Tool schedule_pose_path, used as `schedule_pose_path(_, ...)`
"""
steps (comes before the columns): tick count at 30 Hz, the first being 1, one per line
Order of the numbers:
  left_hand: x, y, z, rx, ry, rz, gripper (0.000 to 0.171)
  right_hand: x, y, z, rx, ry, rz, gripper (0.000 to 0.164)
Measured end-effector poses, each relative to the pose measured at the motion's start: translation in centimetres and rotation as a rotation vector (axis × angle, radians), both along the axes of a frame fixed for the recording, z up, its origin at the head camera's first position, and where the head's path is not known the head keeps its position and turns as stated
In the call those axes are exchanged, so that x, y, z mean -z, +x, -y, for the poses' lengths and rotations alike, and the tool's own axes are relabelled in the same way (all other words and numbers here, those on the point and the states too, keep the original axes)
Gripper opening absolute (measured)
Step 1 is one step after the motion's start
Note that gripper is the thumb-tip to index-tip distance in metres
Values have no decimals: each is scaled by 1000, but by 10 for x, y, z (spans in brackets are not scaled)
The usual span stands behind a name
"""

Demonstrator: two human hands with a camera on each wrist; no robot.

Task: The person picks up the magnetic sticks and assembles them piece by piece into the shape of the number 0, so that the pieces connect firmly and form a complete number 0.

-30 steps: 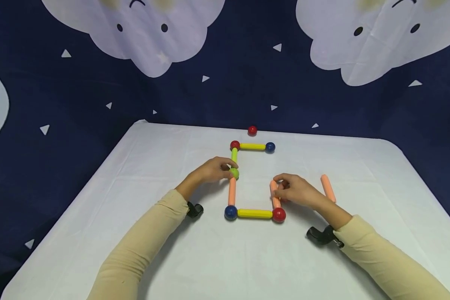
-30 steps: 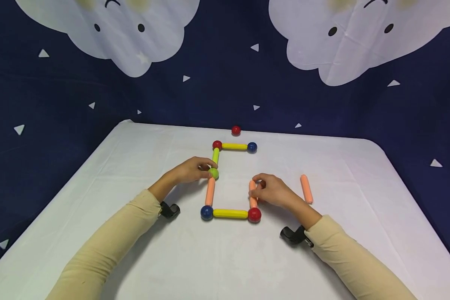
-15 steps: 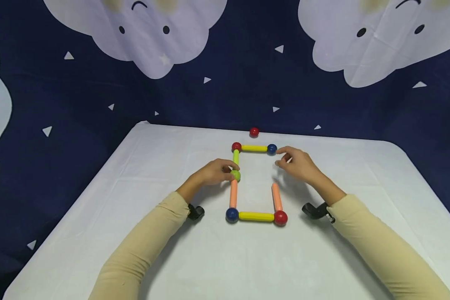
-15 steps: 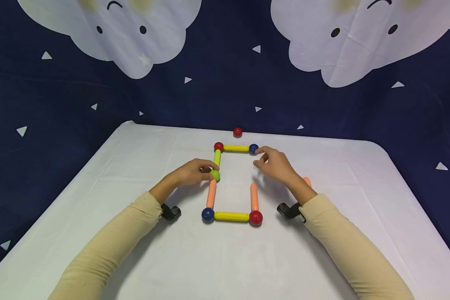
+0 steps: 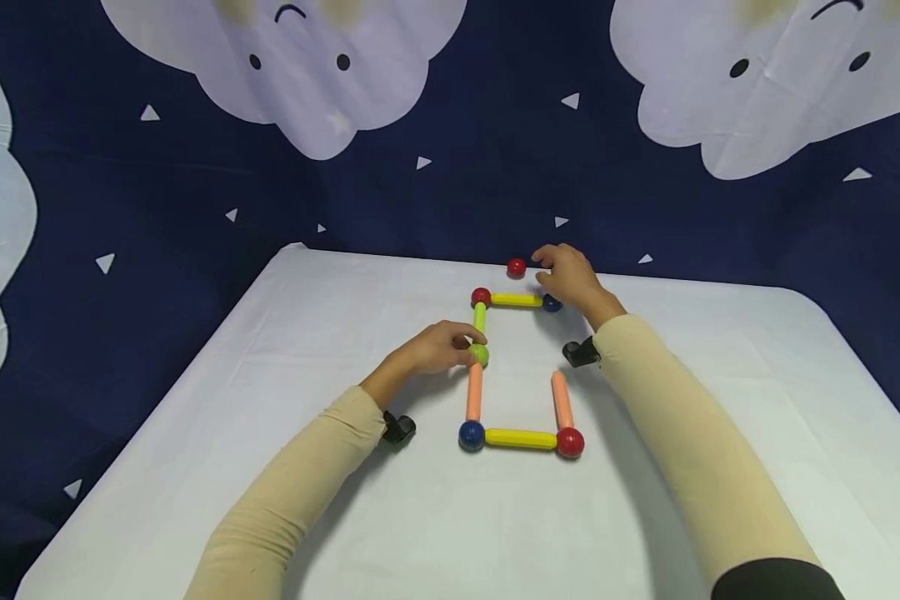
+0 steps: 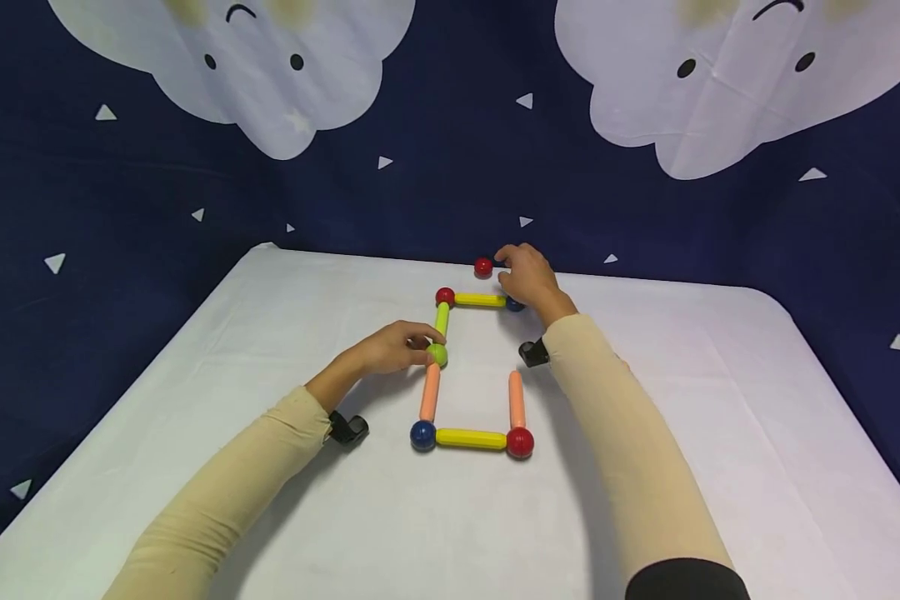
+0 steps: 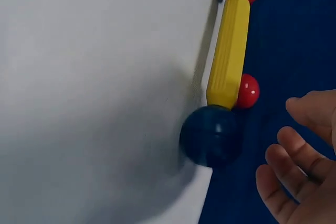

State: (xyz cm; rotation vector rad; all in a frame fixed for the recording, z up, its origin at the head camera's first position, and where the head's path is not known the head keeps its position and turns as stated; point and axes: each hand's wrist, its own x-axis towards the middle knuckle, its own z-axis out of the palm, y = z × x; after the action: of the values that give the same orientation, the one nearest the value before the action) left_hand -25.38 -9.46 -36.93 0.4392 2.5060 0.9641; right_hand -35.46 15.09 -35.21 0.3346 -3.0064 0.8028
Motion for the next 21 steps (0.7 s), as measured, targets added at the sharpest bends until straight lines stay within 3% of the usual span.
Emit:
schedule_pose_path(7,0,-1,-4,4,-13,-11,34,11,-18,14,4,71,55,50)
schedule_pose_path(13,1,-1,-1,0,-12,-18,35,16,-23,26,-34,158,156,61)
schedule_pose_path(21,2,-1,-3,4,-11,-3,35,25,-27,29,86,61,88,24)
